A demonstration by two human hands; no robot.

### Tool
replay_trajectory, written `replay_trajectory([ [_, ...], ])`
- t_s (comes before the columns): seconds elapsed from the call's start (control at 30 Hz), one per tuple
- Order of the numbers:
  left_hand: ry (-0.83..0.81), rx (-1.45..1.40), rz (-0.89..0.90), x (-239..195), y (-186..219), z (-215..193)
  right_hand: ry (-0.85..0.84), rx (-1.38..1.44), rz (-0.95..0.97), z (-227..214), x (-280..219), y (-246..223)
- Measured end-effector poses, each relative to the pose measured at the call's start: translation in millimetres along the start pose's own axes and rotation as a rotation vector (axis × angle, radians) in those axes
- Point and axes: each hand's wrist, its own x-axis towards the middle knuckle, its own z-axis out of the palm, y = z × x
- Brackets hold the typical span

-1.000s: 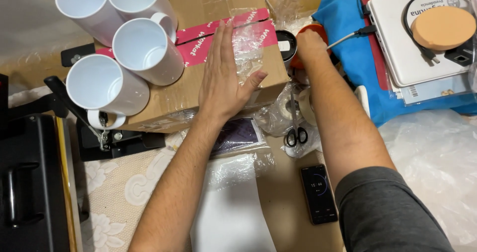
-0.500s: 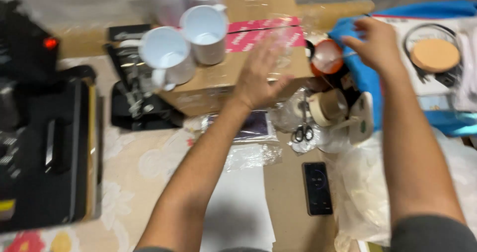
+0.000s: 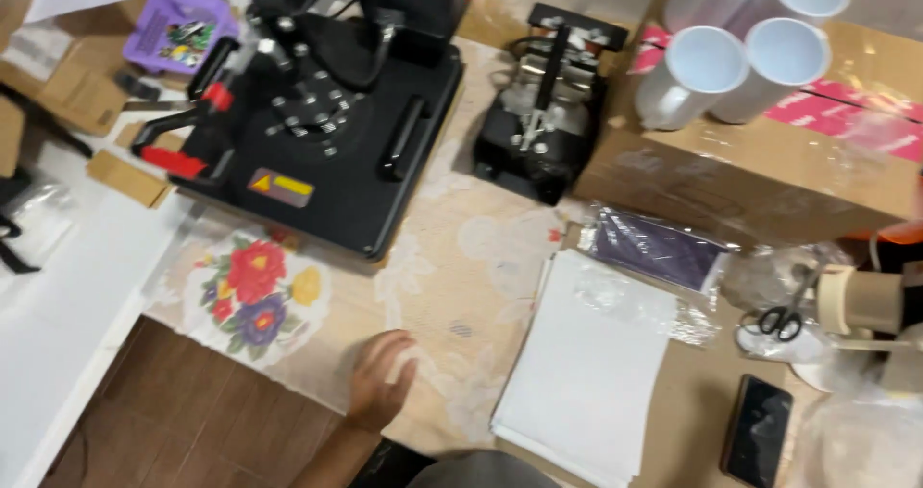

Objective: Preparing materials and operating a manual heat press for printing designs, including substrate alignment and machine cycling.

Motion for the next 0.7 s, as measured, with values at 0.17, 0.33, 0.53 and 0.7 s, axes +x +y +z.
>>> replay_trajectory([
  [0.17,0.224,-0.074,0.020,22,-21,-102,-0.031,0.067,0.067,271,-74,-127],
  [0.33,0.303,0.010,0.140,37,-105,-184,-0.633,-0.129,-0.282,518,-223,-278],
  [0.53,0.321,0.024,0.140,59,-253,-299,-0.587,-0.357,-0.973,721,-287,-330],
  [0.7,0.366,0.065,0.119,72,-358,-378,-0.370,-0.972,-0.950,822,-308,-309],
])
